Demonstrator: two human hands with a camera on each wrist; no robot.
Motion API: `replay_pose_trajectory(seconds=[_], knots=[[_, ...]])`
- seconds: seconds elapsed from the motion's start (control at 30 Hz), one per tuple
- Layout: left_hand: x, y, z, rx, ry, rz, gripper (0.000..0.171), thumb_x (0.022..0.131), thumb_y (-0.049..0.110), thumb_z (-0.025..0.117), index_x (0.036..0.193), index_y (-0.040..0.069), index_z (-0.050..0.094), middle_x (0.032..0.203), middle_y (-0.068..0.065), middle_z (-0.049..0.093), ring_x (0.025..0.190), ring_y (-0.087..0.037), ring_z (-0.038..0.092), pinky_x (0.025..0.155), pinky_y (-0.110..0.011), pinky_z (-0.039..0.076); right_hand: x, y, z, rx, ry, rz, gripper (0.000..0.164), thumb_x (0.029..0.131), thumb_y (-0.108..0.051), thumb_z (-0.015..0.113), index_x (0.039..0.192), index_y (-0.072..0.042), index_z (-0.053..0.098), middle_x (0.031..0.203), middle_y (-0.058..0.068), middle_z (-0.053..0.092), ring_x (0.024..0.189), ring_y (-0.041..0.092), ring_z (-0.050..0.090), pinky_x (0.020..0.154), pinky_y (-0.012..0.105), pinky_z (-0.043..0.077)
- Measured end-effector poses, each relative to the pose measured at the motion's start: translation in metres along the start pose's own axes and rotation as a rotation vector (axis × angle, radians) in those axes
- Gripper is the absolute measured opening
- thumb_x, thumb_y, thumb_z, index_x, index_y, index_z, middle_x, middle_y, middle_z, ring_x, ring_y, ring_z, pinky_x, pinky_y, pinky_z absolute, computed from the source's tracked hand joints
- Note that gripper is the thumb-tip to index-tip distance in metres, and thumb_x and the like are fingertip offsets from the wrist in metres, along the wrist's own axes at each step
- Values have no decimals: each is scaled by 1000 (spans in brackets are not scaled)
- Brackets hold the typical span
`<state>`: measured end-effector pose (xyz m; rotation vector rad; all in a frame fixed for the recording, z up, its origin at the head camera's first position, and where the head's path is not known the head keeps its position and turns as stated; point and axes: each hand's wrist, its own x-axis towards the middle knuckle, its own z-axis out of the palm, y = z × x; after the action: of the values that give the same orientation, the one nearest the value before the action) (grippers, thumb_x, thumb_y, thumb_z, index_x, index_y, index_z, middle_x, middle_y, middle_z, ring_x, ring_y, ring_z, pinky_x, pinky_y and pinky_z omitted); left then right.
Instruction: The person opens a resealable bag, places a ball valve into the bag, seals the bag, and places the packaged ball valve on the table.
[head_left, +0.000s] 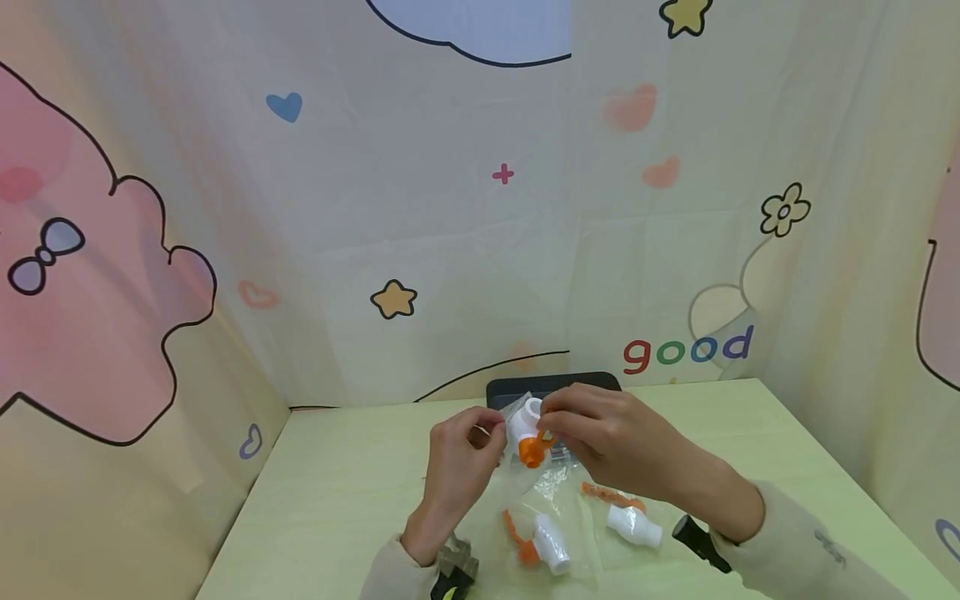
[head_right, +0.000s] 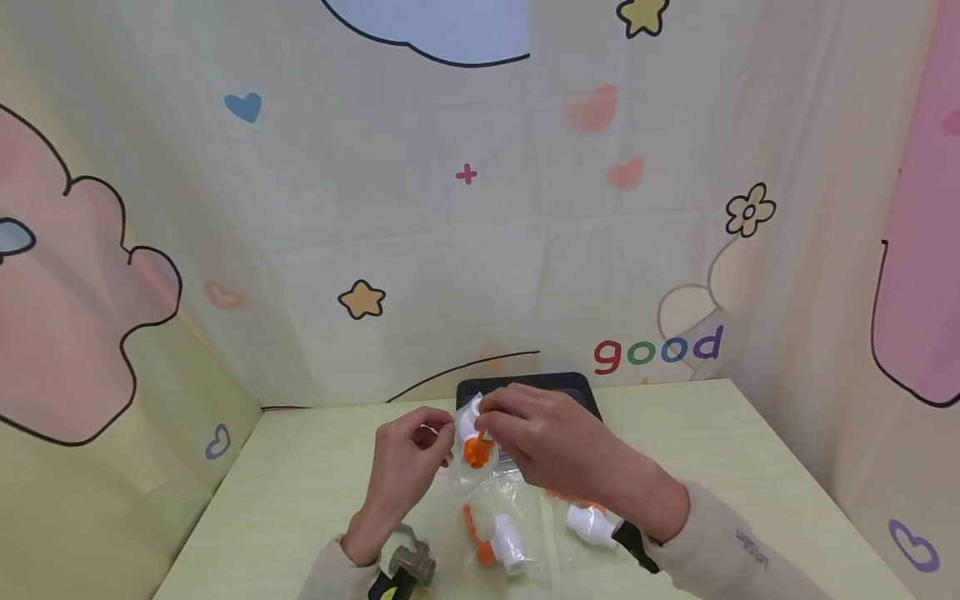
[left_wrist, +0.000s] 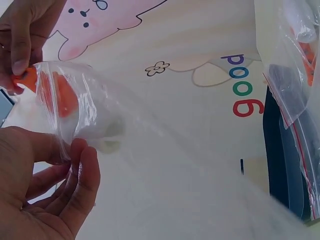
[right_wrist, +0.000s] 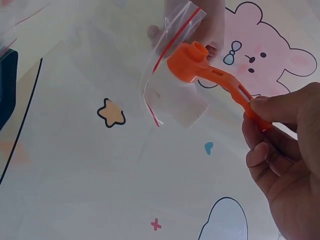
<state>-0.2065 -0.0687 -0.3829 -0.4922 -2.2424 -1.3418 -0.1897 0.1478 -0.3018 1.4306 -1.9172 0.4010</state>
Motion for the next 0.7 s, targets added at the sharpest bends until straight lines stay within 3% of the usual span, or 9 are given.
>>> replay_pose_trajectory(seconds=[0.07,0.27,0.7], knots=[[-1,1,1,-8,-6,-4,4,87,7,70,91,7,72,80,-5,71,55,-1,58,55,-17,53,-1,0,4,-1,-5,4,28,72,8,77,96,-7,70,99,4,68,85,15,65,74,20,57],[-2,3,1,-40,-3,-2,4,88,5,69,91,6,71,79,-5,70,54,-1,59,53,-19,54,-5,0,12,-3,-49,50,19,79,3,76,95,-7,72,98,3,68,84,13,66,75,21,57],[-5,11,5,-145,-13,19,5,91,3,66,93,6,70,81,-7,70,56,-6,64,53,-21,55,-8,0,37,-4,-184,153,17,81,-1,76,94,-11,71,97,-1,68,84,10,67,73,20,56]])
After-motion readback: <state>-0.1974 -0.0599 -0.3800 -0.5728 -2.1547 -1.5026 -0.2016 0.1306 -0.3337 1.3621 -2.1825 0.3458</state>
